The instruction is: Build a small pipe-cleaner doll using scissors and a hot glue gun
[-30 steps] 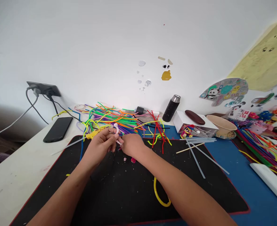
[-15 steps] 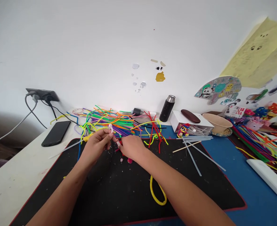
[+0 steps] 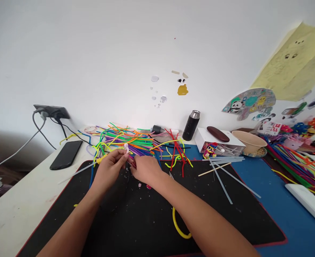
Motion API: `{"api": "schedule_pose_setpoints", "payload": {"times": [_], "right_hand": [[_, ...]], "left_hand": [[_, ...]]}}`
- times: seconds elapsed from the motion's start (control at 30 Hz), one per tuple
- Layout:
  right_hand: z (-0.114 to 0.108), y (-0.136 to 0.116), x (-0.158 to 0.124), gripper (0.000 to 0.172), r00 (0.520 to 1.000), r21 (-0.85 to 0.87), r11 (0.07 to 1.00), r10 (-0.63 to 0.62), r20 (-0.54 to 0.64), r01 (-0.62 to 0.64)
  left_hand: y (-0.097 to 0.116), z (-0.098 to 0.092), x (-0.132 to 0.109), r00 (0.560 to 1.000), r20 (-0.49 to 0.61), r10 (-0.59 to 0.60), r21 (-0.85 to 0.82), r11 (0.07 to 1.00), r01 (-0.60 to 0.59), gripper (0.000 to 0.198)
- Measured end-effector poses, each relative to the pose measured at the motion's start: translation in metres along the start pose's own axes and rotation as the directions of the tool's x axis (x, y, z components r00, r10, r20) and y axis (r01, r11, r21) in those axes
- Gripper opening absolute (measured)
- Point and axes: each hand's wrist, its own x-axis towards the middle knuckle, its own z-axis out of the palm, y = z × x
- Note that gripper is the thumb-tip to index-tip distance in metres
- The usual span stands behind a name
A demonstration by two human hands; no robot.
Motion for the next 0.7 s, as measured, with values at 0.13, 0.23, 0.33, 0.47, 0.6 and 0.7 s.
{"api": "schedule_pose_setpoints", "payload": {"times": [0.13,0.23,0.33,0.47,0.6,0.7], "right_hand": [[-0.008,0.007,-0.016,0.024,0.999,0.076,0.997,-0.022,-0.023,0.023],[-0.010,0.017,-0.026,0.016,0.998,0.145,0.989,-0.020,-0.056,0.028],[-0.005,0.031,-0.033,0.015,0.993,0.426,0.905,0.044,-0.113,0.009],[0.004,0.044,-0.036,0.033,0.984,0.899,0.437,0.144,-0.103,0.030],[0.010,0.047,-0.038,0.044,0.975,0.989,0.108,0.190,-0.117,0.097],[0.011,0.051,-0.041,0.045,0.980,0.996,-0.022,0.179,-0.085,0.091]], "left_hand": [[-0.002,0.001,-0.001,0.997,-0.033,0.069,0.155,0.986,-0.063,0.024],[-0.003,0.003,-0.001,0.999,0.024,0.040,0.126,0.991,-0.042,0.026],[-0.001,0.006,-0.002,0.997,0.065,-0.045,0.008,0.999,0.045,0.034],[0.004,0.017,-0.007,0.962,0.237,-0.139,-0.179,0.967,0.183,0.041],[0.006,0.026,-0.012,0.921,0.348,-0.175,-0.170,0.954,0.246,0.043],[0.005,0.027,-0.014,0.971,0.205,-0.123,-0.084,0.986,0.143,0.040]]}}
